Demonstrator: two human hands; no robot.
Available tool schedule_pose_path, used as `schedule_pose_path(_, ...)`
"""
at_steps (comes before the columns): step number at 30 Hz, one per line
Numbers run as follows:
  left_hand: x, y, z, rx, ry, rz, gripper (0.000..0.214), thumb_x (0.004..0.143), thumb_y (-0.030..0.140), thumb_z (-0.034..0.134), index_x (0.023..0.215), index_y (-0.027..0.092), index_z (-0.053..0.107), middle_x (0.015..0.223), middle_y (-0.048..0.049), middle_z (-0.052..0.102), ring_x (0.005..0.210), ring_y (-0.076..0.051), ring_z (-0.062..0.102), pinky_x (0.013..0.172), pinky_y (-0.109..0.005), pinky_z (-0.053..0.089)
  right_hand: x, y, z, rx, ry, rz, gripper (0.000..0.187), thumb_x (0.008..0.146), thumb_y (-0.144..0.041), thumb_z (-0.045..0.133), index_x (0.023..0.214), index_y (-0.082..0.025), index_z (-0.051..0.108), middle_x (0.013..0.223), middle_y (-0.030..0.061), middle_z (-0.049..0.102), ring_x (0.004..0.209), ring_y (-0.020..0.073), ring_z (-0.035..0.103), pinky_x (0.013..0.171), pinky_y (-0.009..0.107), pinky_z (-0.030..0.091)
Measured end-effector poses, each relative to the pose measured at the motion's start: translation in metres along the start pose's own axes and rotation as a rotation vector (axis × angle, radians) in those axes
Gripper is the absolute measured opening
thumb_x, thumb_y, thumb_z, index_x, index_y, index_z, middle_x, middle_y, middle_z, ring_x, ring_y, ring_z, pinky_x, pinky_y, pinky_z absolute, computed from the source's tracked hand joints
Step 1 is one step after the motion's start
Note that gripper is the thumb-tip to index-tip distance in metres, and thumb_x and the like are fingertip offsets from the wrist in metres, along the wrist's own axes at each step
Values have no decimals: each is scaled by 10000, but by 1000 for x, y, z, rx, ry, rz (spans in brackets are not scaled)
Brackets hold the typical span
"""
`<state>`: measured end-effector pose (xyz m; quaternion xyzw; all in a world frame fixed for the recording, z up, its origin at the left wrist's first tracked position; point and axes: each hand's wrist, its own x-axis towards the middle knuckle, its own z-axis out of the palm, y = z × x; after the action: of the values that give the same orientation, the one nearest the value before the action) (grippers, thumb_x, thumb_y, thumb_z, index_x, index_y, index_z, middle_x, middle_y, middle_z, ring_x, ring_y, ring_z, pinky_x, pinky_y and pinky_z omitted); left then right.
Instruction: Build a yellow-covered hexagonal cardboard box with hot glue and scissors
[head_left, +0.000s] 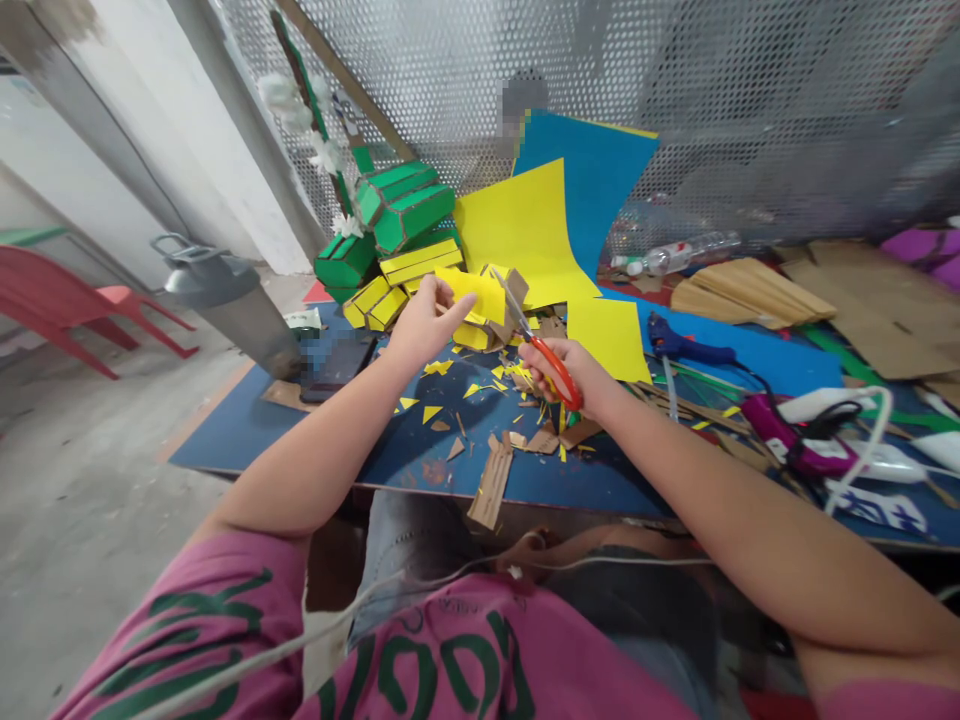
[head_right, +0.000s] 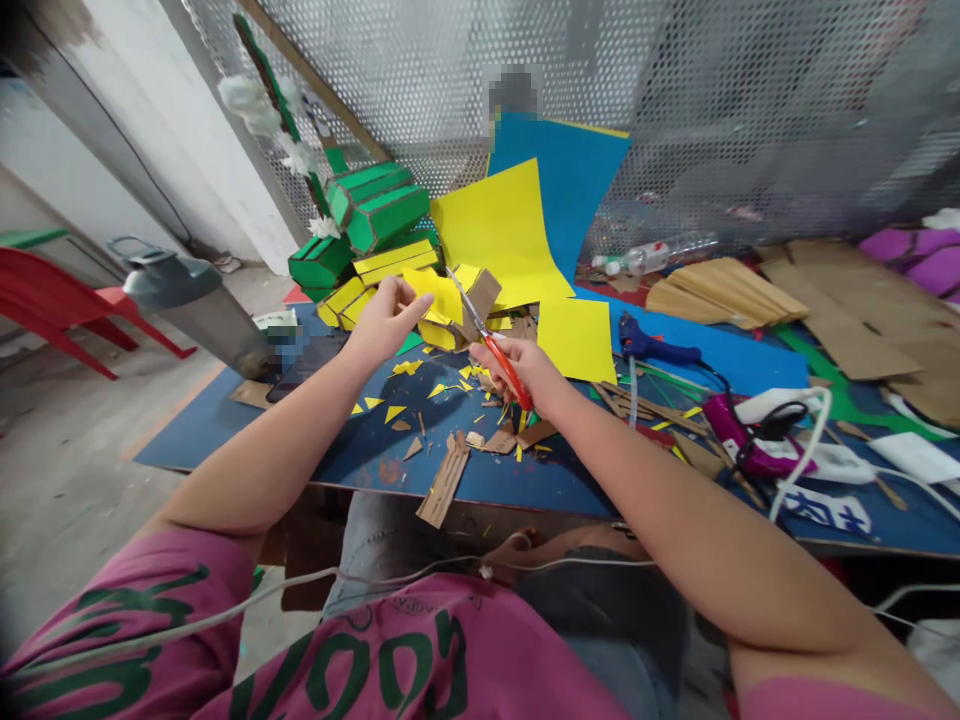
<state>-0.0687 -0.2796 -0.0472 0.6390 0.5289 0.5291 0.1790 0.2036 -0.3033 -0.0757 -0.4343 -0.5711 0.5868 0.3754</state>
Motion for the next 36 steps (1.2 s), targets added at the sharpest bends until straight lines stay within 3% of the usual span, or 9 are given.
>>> schedule_pose_path(4, -1, 8, -3, -51, -325, -183, 701, 1010, 863, 624, 769, 219, 759, 723, -87, 766, 557, -163, 542, 553, -287, 396, -2, -4, 0, 33, 0, 19, 682, 637, -792, 1027, 763, -212, 691, 587, -37, 628, 445, 82, 547, 355, 187, 471)
schedule_pose_path(6, -3, 13, -1, -216, -500, -367, 753, 966, 926, 615, 855, 214, 834, 835, -146, 835, 512, -151, 538, 460, -274, 294, -3, -4, 1, 22, -15, 5, 672, 653, -786, 1023, 774, -211, 696, 581, -38, 625, 437, 81, 541, 356, 186, 462)
schedule_pose_path(8, -5, 17, 4, -408, -569, -524, 679, 915, 894, 726, 972, 231, 860, 1046, -169, 881, 484, -122, 519, 410, -262, 191, -4, -3, 3, 6, -15, -21, 673, 640, -776, 1034, 785, -213, 696, 580, -42, 619, 431, 78, 533, 348, 183, 436)
schedule_pose_path(11, -9, 21, 12, -676, -483, -635, 483, 868, 695, 919, 984, 240, 804, 1197, -138, 871, 497, -82, 520, 384, -237, 185, -5, -3, 3, -6, -32, -52, 700, 615, -799, 1035, 797, -217, 693, 589, -46, 615, 428, 75, 526, 344, 183, 417)
schedule_pose_path(14, -10, 20, 18, -798, -281, -643, 429, 827, 532, 1002, 926, 226, 717, 990, -72, 812, 563, -75, 588, 391, -189, 274, -5, -3, 2, -2, -40, -50, 738, 609, -854, 1008, 812, -219, 691, 596, -45, 616, 429, 76, 534, 355, 188, 437)
schedule_pose_path(18, -8, 17, 18, -775, -72, -399, 424, 835, 498, 984, 912, 245, 652, 840, 8, 678, 660, -89, 641, 456, -155, 383, -4, -2, 0, 0, -59, -31, 778, 585, -889, 995, 805, -211, 684, 608, -40, 623, 438, 75, 544, 356, 184, 428)
schedule_pose_path(22, -10, 20, 16, -679, 66, -151, 403, 875, 540, 949, 982, 269, 670, 820, 30, 639, 675, -110, 616, 533, -199, 484, -4, 1, 2, 9, -107, -85, 760, 650, -899, 960, 786, -212, 664, 618, -41, 616, 444, 72, 533, 356, 186, 417)
schedule_pose_path(30, -14, 27, 14, -592, 113, 1, 401, 886, 588, 952, 979, 261, 739, 831, 15, 678, 652, -112, 608, 598, -244, 594, -7, 4, 5, -79, -90, -212, 722, 757, -896, 898, 779, -235, 607, 585, -52, 585, 446, 82, 512, 392, 205, 465)
schedule_pose_path(36, -9, 28, 13, -612, 94, -16, 476, 771, 573, 1035, 856, 226, 721, 743, 46, 654, 578, -65, 584, 558, -186, 611, -9, 3, 8, -107, -53, -248, 645, 785, -784, 949, 784, -242, 598, 579, -59, 591, 439, 98, 528, 397, 224, 454)
